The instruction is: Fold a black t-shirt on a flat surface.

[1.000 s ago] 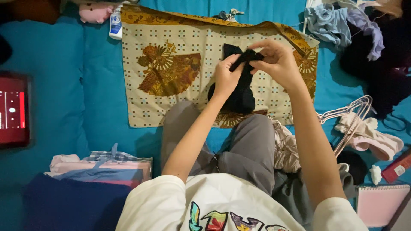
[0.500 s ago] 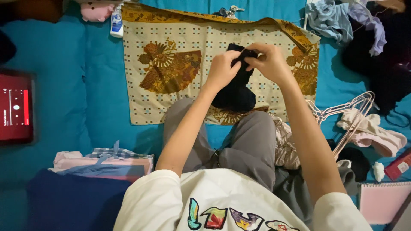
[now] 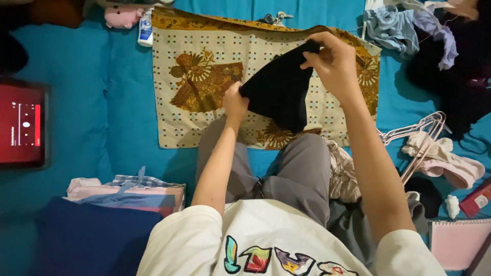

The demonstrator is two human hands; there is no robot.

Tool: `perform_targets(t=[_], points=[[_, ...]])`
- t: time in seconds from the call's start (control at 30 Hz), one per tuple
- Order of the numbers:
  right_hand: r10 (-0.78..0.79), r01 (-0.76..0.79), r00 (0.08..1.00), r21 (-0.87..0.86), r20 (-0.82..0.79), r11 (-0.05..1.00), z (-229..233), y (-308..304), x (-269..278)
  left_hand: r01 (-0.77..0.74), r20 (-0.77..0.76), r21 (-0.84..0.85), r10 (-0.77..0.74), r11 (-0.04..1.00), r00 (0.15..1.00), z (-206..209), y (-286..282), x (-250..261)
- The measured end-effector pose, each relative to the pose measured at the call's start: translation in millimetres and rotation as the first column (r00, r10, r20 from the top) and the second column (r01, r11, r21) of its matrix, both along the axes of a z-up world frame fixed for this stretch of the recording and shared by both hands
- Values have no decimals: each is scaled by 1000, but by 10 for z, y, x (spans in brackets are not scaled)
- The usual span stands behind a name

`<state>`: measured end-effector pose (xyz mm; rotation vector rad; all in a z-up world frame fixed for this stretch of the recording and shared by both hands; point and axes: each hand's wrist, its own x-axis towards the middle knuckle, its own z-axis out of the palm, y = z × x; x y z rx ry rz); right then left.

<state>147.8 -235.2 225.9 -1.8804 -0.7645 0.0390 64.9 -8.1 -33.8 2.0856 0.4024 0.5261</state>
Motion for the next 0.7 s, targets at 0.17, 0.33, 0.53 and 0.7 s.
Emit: perform_targets(t=[0.17,0.33,0.53,0.7], points=[[-21,20,999,43,26,999,58,-4,-25,-54,-99,125,67,991,993,-514,110,-13],[-66,65,998,164,-1,984,-208,-227,208,-82,-146,208,114,975,983,-472,267,68],[-106,96,994,204,40,974,-150,-412,295,72,-177,76,-58,994,982,588,526,120],[-148,172,984,308,-101,936,-334,-701,569,164,-313,-64,-175,984,933,1147,1031,361]])
